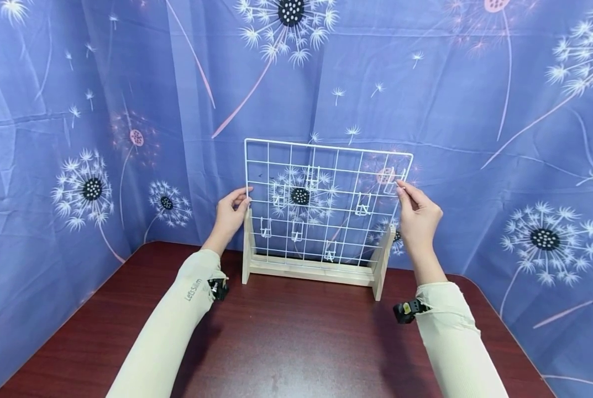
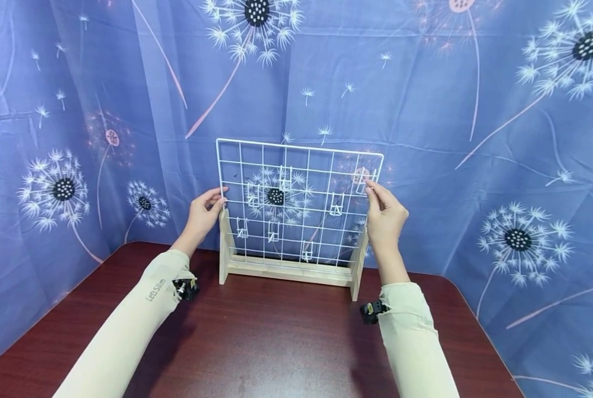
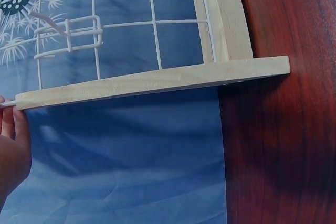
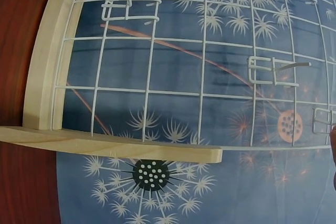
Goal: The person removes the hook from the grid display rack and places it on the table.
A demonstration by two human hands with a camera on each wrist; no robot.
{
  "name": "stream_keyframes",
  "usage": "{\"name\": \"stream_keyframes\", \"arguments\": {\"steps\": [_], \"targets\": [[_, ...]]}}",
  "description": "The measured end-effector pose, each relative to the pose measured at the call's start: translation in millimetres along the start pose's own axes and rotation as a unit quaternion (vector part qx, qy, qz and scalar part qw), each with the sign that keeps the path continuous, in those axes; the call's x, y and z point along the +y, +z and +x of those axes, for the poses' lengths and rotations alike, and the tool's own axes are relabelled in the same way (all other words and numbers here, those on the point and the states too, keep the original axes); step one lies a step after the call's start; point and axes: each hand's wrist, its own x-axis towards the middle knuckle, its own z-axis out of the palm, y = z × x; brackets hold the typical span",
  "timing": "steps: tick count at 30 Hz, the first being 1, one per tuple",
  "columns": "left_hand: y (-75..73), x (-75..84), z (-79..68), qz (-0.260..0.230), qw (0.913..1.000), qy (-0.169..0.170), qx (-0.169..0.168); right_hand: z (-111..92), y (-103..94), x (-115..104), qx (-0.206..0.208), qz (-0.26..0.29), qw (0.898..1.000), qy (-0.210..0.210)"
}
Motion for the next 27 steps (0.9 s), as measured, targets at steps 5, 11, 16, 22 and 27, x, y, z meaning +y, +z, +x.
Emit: {"name": "stream_keyframes", "arguments": {"steps": [5,11,16,22,27], "targets": [[-0.1,3.4,0.4,0.01,0.9999,-0.005,-0.003,-1,-6.7,-1,0.0,0.008,1.0,-0.004],[-0.5,1.2,0.3,0.016,0.9998,0.008,0.009,-4,-13.9,6,-0.006,0.017,1.0,-0.016],[0.1,-0.5,0.4,0.022,0.9994,0.019,0.016,-10,-21.2,5,-0.014,0.003,0.999,-0.029],[1.0,-1.8,0.0,0.023,0.9994,0.02,0.017,-20,-29.5,-9,-0.023,-0.014,0.999,-0.046],[0.7,-2.3,0.7,0.023,0.9994,0.019,0.019,-26,-33.5,-13,-0.028,-0.013,0.998,-0.063]]}}
